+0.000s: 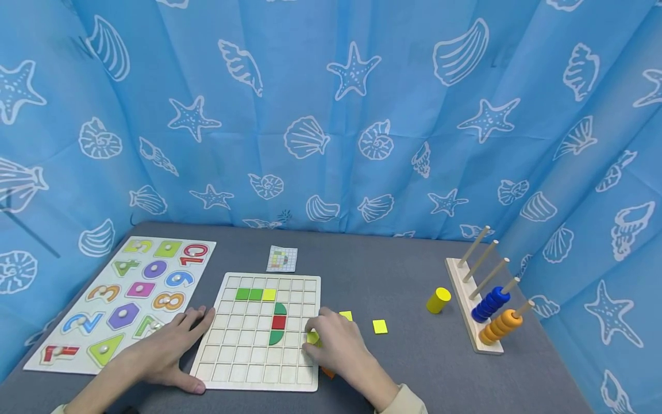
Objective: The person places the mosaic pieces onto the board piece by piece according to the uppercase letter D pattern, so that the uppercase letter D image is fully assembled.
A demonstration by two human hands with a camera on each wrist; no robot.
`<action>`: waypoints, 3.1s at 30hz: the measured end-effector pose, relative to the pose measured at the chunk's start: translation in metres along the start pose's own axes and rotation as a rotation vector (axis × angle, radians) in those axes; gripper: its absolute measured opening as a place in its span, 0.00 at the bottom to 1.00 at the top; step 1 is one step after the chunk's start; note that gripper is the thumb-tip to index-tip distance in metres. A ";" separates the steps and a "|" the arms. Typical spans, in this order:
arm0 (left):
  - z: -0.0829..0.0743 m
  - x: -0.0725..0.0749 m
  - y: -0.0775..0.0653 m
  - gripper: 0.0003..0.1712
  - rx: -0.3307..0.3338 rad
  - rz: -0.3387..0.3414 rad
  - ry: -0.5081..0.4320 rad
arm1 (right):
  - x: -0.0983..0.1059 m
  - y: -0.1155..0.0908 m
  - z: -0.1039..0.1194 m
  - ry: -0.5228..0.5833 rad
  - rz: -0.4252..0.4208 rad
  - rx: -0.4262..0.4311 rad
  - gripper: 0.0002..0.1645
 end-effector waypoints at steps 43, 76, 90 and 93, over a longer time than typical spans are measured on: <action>-0.001 0.000 0.001 0.82 0.015 0.011 -0.005 | -0.037 0.039 0.085 -0.178 0.047 0.163 0.05; 0.001 -0.001 0.002 0.82 0.033 0.035 -0.007 | -0.014 0.008 0.049 -0.099 0.016 0.078 0.10; -0.001 -0.001 0.000 0.82 0.023 0.028 -0.020 | -0.006 -0.032 0.000 -0.072 0.032 0.007 0.11; -0.001 -0.001 0.000 0.82 0.022 0.020 -0.010 | -0.002 -0.040 -0.007 -0.088 0.011 -0.001 0.12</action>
Point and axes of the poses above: each hand's wrist, its own y-axis towards the middle knuckle, its own x-axis out of the back of the hand, z = x × y, the point moved 7 cm from there along y, towards the middle knuckle, and after that the axes turned 12 degrees about z, right-handed, at the moved point
